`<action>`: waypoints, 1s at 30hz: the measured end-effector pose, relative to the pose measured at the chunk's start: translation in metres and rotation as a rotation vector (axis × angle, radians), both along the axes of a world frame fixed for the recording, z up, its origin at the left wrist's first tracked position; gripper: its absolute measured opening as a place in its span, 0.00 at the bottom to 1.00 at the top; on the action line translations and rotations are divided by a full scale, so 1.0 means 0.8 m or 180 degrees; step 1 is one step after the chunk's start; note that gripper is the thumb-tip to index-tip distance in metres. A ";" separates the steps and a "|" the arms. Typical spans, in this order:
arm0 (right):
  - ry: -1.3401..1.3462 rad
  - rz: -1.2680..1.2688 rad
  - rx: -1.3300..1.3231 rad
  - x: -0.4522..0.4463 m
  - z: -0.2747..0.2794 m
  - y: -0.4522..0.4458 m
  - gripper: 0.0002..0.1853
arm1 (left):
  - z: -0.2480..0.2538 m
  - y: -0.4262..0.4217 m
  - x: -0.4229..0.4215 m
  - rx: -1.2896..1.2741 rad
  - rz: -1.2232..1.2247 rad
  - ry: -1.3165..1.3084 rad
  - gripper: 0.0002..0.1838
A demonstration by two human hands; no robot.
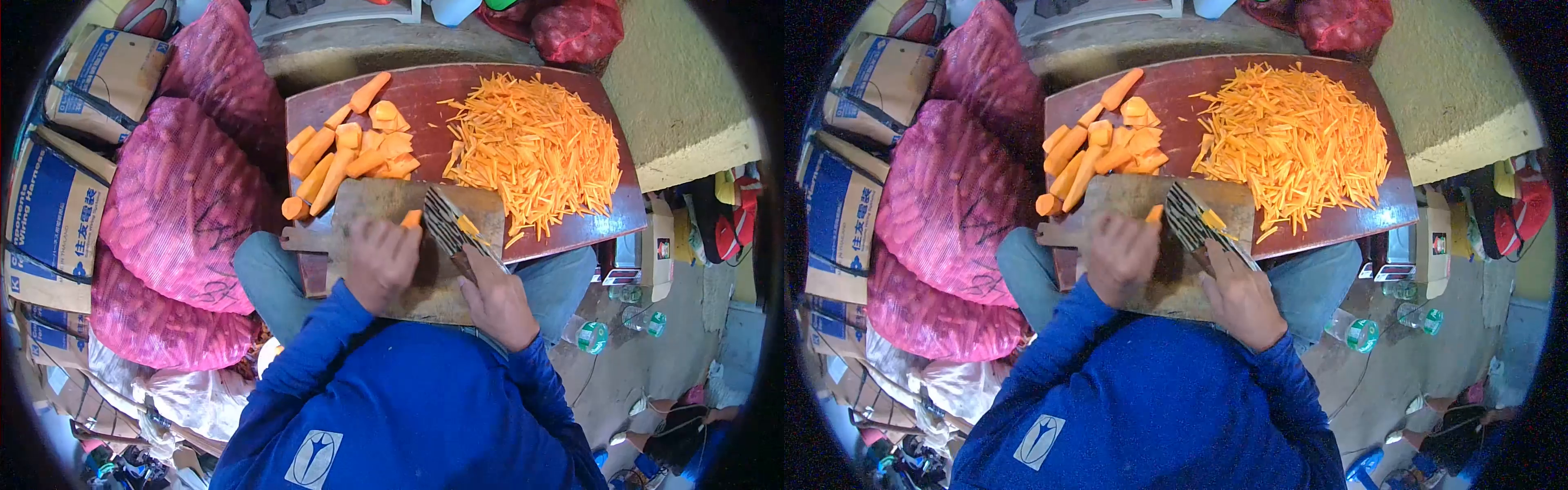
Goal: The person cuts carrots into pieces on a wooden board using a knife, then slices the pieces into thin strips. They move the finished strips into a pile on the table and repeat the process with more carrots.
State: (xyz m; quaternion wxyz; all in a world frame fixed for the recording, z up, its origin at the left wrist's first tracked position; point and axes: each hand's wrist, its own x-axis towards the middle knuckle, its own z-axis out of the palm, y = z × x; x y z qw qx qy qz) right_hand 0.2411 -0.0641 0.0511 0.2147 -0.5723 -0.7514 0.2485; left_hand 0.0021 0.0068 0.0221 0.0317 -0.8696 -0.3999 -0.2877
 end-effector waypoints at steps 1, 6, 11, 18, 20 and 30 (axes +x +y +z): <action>0.0068 0.0021 0.0084 0.002 0.000 0.002 0.28 | -0.009 -0.015 0.004 -0.0018 0.0026 -0.0001 0.16; 0.0502 -0.0101 -0.0142 0.007 0.013 0.001 0.26 | -0.011 -0.025 0.004 -0.0734 -0.0078 -0.0579 0.23; 0.1308 -0.0222 -0.0595 -0.004 0.026 -0.001 0.25 | -0.022 -0.018 -0.009 -0.1262 0.0043 -0.0858 0.25; 0.1495 0.0175 -0.0504 -0.021 0.006 0.031 0.21 | -0.029 -0.037 0.023 -0.1104 -0.0406 -0.0718 0.27; 0.1542 0.0229 -0.0443 -0.017 0.004 0.032 0.21 | -0.031 -0.035 0.022 -0.1082 -0.0428 -0.0680 0.26; 0.1085 -0.0081 -0.0504 0.011 0.038 -0.014 0.22 | -0.023 -0.018 0.035 -0.0768 -0.0091 -0.0184 0.19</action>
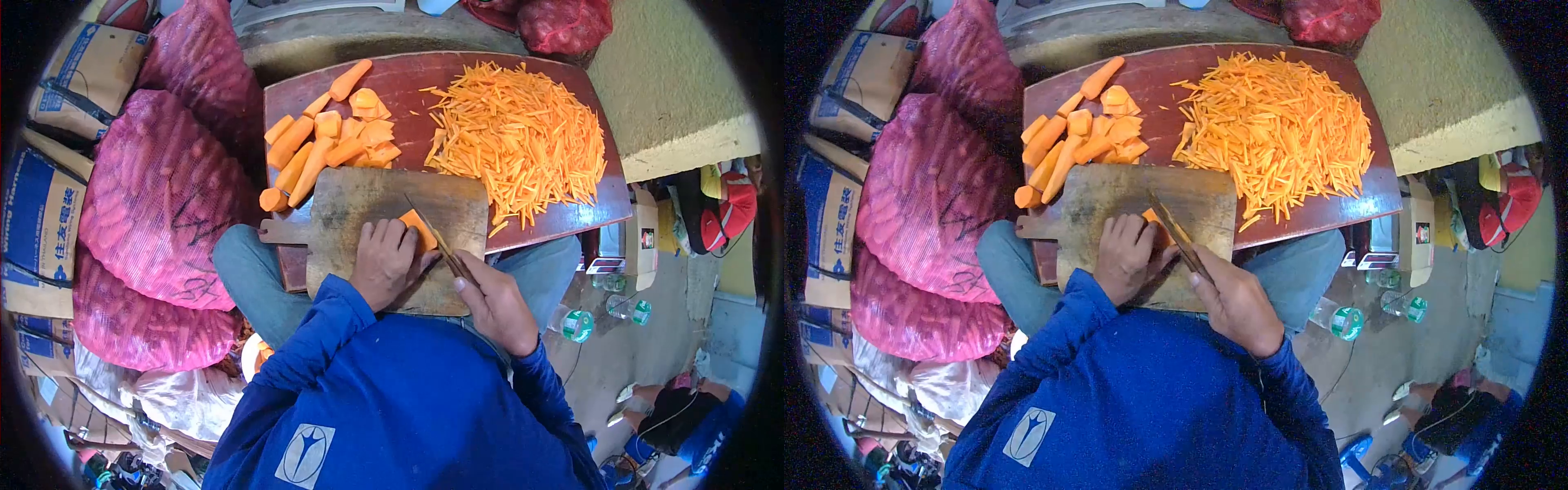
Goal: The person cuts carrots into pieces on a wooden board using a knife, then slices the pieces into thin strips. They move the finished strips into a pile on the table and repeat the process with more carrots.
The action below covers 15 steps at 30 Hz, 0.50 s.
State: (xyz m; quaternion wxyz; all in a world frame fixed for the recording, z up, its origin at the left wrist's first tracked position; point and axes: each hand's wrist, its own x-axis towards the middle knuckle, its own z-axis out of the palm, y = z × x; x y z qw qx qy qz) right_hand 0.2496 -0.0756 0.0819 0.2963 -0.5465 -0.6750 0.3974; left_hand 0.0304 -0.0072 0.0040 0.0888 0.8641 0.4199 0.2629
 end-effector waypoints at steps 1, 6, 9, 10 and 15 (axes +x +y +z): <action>0.0087 -0.0027 -0.0043 -0.001 -0.002 -0.001 0.22 | 0.002 0.002 -0.002 -0.0005 -0.0011 -0.0003 0.19; -0.0047 0.0145 -0.0080 -0.004 -0.003 0.010 0.25 | 0.001 0.002 -0.010 0.0036 -0.0327 0.0049 0.18; -0.0248 0.0288 0.0123 -0.005 0.003 0.007 0.27 | 0.002 0.003 -0.008 0.0023 -0.0403 0.0002 0.19; -0.0323 0.0327 0.0255 -0.005 0.009 0.004 0.27 | 0.002 0.003 -0.008 0.0015 -0.0408 -0.0005 0.19; -0.0696 0.0220 -0.0304 -0.005 0.031 -0.015 0.28 | 0.001 0.003 -0.011 0.0106 -0.0558 0.0163 0.19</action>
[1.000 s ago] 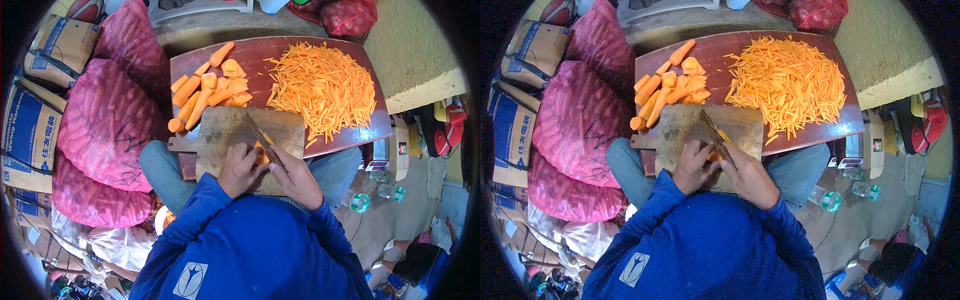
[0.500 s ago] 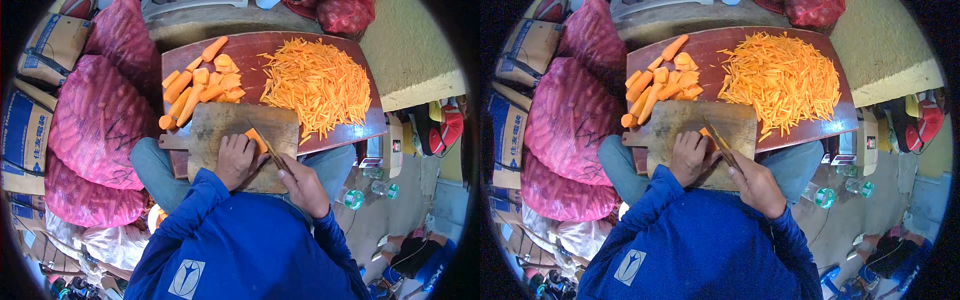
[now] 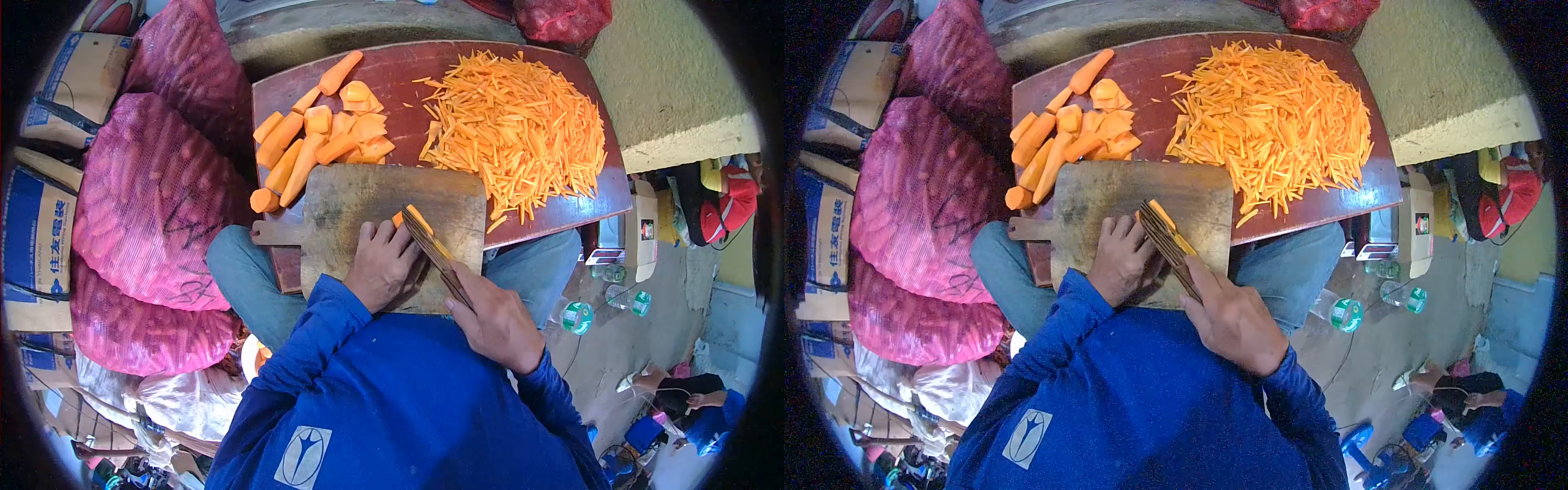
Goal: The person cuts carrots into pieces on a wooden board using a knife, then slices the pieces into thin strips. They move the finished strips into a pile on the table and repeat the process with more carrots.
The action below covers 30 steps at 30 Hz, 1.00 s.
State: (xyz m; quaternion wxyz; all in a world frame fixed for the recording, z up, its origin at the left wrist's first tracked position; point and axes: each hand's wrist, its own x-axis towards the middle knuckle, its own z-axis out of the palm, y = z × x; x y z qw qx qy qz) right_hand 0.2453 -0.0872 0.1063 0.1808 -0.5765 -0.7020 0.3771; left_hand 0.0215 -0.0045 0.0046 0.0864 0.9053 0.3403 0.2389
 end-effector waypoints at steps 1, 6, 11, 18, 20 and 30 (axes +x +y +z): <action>-0.0147 0.0004 -0.0071 0.000 0.002 -0.002 0.28 | 0.000 0.001 0.001 -0.0005 0.0000 0.0000 0.19; -0.0110 0.0038 0.0009 0.002 -0.005 0.001 0.27 | 0.005 0.002 0.003 -0.0049 -0.0011 0.0003 0.15; -0.0015 0.0134 0.0150 -0.015 -0.035 0.037 0.24 | -0.003 0.001 0.002 -0.0158 0.0009 -0.0105 0.15; -0.0248 0.0294 0.0205 -0.011 -0.016 0.028 0.22 | -0.001 0.000 -0.002 -0.0261 0.0001 -0.0300 0.17; -0.0328 0.0309 0.0051 -0.010 -0.009 0.020 0.22 | 0.004 -0.001 -0.003 -0.0336 -0.0031 -0.0314 0.18; -0.0066 0.0115 0.0132 -0.019 -0.019 0.033 0.23 | -0.001 -0.002 -0.003 -0.0371 0.0004 -0.0412 0.20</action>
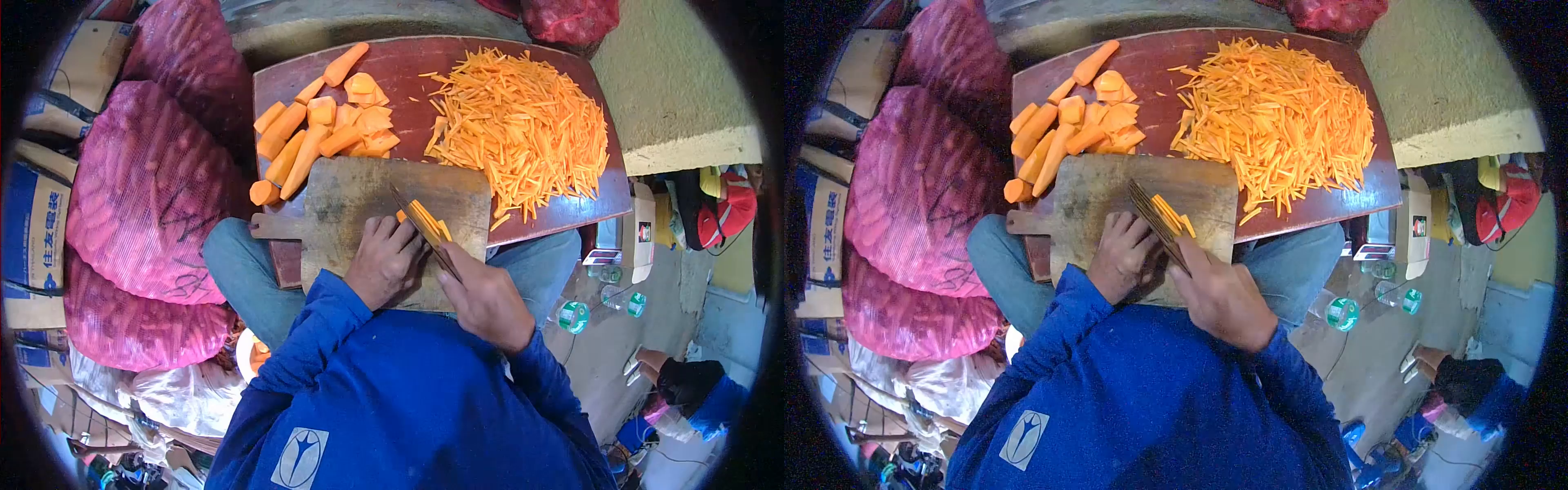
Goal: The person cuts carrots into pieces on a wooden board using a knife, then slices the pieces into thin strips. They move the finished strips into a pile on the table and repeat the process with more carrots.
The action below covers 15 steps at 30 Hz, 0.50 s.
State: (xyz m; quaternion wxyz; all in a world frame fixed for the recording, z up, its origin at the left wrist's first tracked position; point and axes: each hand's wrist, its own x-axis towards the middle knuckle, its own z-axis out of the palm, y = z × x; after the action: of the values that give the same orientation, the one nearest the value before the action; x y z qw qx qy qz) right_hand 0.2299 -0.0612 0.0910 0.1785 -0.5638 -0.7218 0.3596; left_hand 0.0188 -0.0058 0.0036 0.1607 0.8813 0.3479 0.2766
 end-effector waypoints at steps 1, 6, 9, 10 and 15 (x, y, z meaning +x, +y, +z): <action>0.0077 -0.0025 -0.0013 0.002 0.006 -0.008 0.23 | 0.000 -0.001 -0.002 -0.0013 0.0026 -0.0003 0.20; -0.0085 -0.0036 -0.0047 -0.009 -0.011 0.004 0.24 | -0.005 0.000 -0.002 0.0041 -0.0058 -0.0015 0.24; -0.0120 0.0008 -0.0097 -0.012 -0.013 0.012 0.24 | -0.007 -0.001 -0.003 0.0025 -0.0066 0.0085 0.25; -0.0132 0.0043 -0.0105 -0.012 -0.013 0.016 0.24 | -0.006 0.002 -0.003 0.0047 -0.0059 0.0089 0.25; -0.0024 0.0079 0.0234 -0.002 -0.001 -0.008 0.21 | -0.004 -0.001 -0.005 0.0034 -0.0137 0.0122 0.25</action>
State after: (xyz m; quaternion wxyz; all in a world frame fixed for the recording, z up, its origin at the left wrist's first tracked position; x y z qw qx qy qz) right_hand 0.2281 -0.0679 0.0906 0.1919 -0.5492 -0.7421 0.3329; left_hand 0.0145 -0.0065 0.0004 0.1552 0.8945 0.3304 0.2581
